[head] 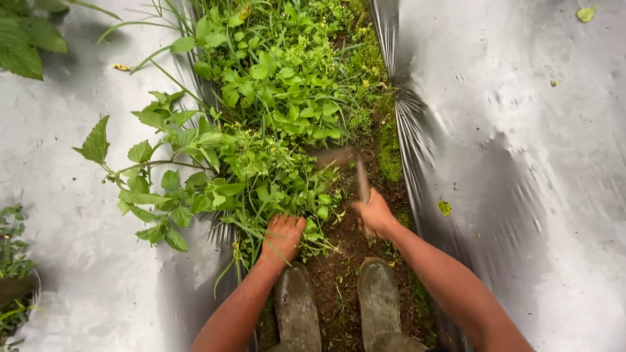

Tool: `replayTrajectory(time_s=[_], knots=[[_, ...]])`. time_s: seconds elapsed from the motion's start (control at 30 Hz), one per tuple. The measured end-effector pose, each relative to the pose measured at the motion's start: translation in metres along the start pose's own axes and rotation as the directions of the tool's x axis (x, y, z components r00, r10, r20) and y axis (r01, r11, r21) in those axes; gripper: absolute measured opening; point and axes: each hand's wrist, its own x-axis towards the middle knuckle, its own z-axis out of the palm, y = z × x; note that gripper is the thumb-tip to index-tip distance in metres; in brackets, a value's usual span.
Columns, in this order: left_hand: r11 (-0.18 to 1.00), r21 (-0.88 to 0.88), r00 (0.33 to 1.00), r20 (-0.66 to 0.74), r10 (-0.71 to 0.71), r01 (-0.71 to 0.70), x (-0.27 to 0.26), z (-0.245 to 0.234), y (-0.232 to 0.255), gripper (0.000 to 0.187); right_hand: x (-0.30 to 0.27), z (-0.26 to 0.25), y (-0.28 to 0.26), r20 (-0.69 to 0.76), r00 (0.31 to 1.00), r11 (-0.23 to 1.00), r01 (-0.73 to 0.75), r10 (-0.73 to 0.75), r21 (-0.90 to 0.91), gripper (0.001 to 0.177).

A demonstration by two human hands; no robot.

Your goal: Using a hand hoe to loosen and remove weeds from a garden bed covered in plastic mulch.

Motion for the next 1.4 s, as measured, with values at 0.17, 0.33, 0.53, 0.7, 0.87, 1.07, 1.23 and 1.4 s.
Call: replayTrajectory(time_s=[0.17, 0.33, 0.53, 0.7, 0.87, 1.07, 1.23, 1.4], knots=[[0.998, -0.039, 0.995, 0.084, -0.046, 0.049, -0.002, -0.005, 0.000, 0.013, -0.003, -0.004, -0.013, 0.070, 0.997, 0.999, 0.011, -0.008, -0.049, 0.035], [0.998, -0.039, 0.991, 0.122, -0.052, 0.057, -0.003, 0.000, -0.001, 0.015, -0.026, -0.005, 0.002, 0.083, 0.994, 0.995, -0.064, 0.071, -0.079, 0.038], [0.999, 0.019, 0.997, 0.057, -0.047, 0.046, 0.000, -0.008, 0.001, 0.023, -0.003, -0.005, -0.002, -0.030, 0.998, 0.996, -0.046, 0.048, 0.076, 0.044], [0.986, -0.081, 0.892, 0.442, -0.093, 0.143, 0.039, -0.118, 0.012, 0.082, -0.039, 0.003, 0.036, 0.061, 0.995, 0.996, -0.080, 0.082, -0.044, 0.038], [0.996, 0.090, 0.905, 0.423, -0.052, 0.015, 0.078, -0.103, 0.017, 0.103, -0.050, 0.010, 0.051, 0.068, 0.993, 0.995, -0.097, 0.099, -0.025, 0.037], [0.874, 0.381, 0.833, 0.551, 0.047, -0.301, 0.099, -0.115, 0.010, 0.053, -0.039, 0.000, 0.036, 0.075, 0.992, 0.995, -0.100, 0.100, 0.002, 0.037], [0.962, 0.202, 0.956, 0.265, 0.129, -0.186, 0.054, -0.054, 0.008, 0.027, -0.009, -0.011, 0.006, -0.071, 0.995, 0.991, -0.062, 0.071, 0.115, 0.038], [0.982, 0.096, 0.977, 0.155, 0.149, -0.165, 0.051, -0.067, 0.017, 0.007, -0.042, -0.024, 0.031, 0.017, 0.996, 0.996, -0.087, 0.087, 0.002, 0.041]])
